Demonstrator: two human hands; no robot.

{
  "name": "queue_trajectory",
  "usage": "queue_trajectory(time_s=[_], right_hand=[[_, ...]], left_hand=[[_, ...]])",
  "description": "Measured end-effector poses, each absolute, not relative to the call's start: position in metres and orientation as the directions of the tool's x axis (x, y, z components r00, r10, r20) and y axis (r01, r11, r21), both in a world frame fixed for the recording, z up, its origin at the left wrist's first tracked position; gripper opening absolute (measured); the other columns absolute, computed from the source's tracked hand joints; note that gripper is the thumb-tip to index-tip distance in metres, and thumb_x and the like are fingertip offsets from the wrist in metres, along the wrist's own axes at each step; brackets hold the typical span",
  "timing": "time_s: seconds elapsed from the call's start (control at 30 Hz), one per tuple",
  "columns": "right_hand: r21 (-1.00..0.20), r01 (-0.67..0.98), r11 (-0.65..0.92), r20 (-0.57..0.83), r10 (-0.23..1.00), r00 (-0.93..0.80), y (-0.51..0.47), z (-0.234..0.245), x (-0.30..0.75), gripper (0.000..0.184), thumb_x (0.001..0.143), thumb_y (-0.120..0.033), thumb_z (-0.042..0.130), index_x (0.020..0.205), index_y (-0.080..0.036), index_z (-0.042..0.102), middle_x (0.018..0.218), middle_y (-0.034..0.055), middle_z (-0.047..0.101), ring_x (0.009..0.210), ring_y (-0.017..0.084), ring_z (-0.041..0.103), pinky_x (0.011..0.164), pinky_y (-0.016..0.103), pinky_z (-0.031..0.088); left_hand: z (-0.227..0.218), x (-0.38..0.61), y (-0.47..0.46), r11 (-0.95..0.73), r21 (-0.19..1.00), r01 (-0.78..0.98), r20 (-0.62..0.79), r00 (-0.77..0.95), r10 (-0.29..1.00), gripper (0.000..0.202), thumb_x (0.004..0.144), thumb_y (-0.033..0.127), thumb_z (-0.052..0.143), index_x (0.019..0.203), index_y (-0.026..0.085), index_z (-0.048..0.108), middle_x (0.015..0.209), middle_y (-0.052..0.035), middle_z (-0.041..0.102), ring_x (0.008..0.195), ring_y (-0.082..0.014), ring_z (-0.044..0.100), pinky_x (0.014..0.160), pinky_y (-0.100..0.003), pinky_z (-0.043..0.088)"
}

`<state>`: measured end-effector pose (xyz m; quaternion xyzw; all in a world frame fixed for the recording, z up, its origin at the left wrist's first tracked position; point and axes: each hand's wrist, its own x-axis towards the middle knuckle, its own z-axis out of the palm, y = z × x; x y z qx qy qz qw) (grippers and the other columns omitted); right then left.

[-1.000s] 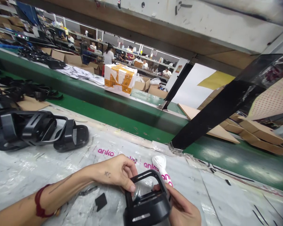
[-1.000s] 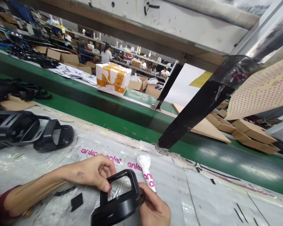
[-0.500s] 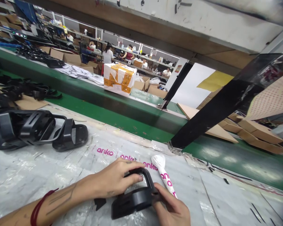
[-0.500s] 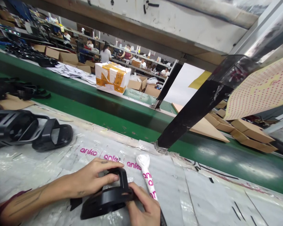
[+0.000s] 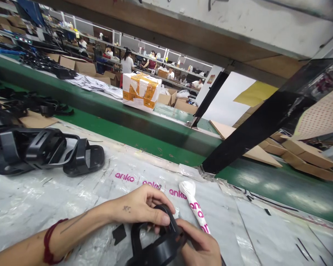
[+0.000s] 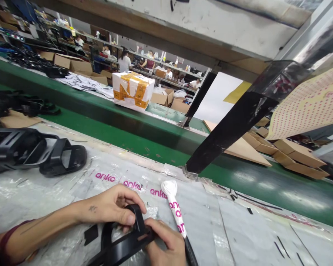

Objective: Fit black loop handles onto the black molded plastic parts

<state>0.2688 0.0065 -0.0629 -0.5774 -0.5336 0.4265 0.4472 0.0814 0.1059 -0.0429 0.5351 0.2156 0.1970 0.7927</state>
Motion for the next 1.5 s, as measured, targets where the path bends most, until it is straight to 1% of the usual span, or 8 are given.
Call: queue_trajectory(time_s=[0.13,0.37,0.73,0.9,1.03,1.2,1.43,1.5], right_hand=[[-0.968,0.247,-0.031,-0.024,0.999,0.033,0.006,-0.064,0.269,0.015,0.077,-0.038,0.068,0.081,-0.027,0.077,0.066,-0.002,0.062,0.066,0.016,0.056,0.064,0.017,0.044],[-0.991,0.129,-0.043,-0.05,0.998,-0.046,0.009,-0.051,0.264,0.013,0.075,-0.036,0.073,0.085,-0.03,0.079,0.072,-0.0024,0.07,0.064,0.015,0.058,0.065,0.016,0.047],[-0.985,-0.094,-0.141,-0.146,0.988,0.05,0.005,-0.058,0.263,0.022,0.067,-0.041,0.08,0.077,-0.022,0.078,0.068,0.0028,0.07,0.065,0.021,0.065,0.063,0.023,0.052],[-0.99,-0.052,-0.133,-0.141,0.97,0.2,0.006,-0.051,0.261,0.018,0.057,-0.033,0.086,0.073,-0.027,0.079,0.064,-0.0036,0.069,0.06,0.013,0.06,0.061,0.012,0.048],[-0.991,-0.003,-0.136,-0.131,0.944,0.303,0.006,-0.051,0.261,0.018,0.056,-0.038,0.085,0.069,-0.028,0.078,0.063,-0.004,0.069,0.062,0.014,0.061,0.062,0.012,0.049],[-0.983,-0.059,-0.172,-0.181,0.925,0.334,0.005,-0.046,0.258,0.026,0.051,-0.038,0.088,0.074,-0.03,0.079,0.065,-0.0038,0.071,0.066,0.015,0.064,0.063,0.011,0.051],[-0.982,-0.078,-0.172,-0.188,0.926,0.327,0.005,-0.053,0.257,0.028,0.047,-0.031,0.09,0.073,-0.03,0.079,0.061,-0.0043,0.069,0.062,0.013,0.063,0.063,0.01,0.05],[-0.98,-0.09,-0.176,-0.196,0.933,0.301,0.005,-0.054,0.257,0.029,0.047,-0.03,0.09,0.074,-0.03,0.079,0.06,-0.0044,0.068,0.06,0.012,0.062,0.063,0.009,0.05]], left_hand=[[-0.042,0.084,0.104,0.398,0.911,-0.103,-0.125,0.852,0.508,0.031,0.07,0.036,0.082,0.09,0.014,0.072,0.067,-0.0008,0.065,0.05,-0.0061,0.055,0.049,-0.015,0.042],[-0.045,0.086,0.103,0.425,0.89,-0.161,-0.095,0.848,0.521,0.028,0.07,0.031,0.082,0.087,0.012,0.071,0.068,-0.0033,0.069,0.055,-0.0102,0.063,0.057,-0.02,0.051],[-0.043,0.082,0.105,0.503,0.85,-0.153,-0.099,0.893,0.438,0.054,0.062,0.027,0.086,0.111,0.016,0.066,0.074,-0.0041,0.071,0.056,-0.0136,0.066,0.057,-0.023,0.053],[-0.042,0.086,0.101,0.126,0.992,-0.001,-0.083,0.752,0.654,0.034,0.071,0.019,0.075,0.104,0.021,0.069,0.086,-0.0004,0.072,0.076,-0.0143,0.067,0.071,-0.024,0.052],[-0.035,0.085,0.098,-0.264,0.937,0.228,0.066,0.628,0.776,0.025,0.075,0.019,0.065,0.099,0.018,0.074,0.085,-0.0016,0.074,0.08,-0.0162,0.066,0.075,-0.024,0.05],[-0.031,0.078,0.103,-0.159,0.964,0.213,-0.036,0.697,0.716,0.034,0.076,0.028,0.068,0.108,0.019,0.072,0.092,-0.0032,0.075,0.082,-0.0181,0.068,0.072,-0.024,0.052],[-0.036,0.074,0.1,-0.518,0.818,0.252,0.224,0.69,0.689,0.023,0.084,0.023,0.059,0.101,0.02,0.074,0.081,-0.0029,0.074,0.071,-0.0152,0.064,0.073,-0.024,0.048],[-0.037,0.076,0.098,-0.493,0.838,0.232,0.234,0.665,0.709,0.022,0.079,0.018,0.06,0.096,0.019,0.074,0.077,-0.0021,0.072,0.07,-0.0149,0.063,0.072,-0.025,0.049]])
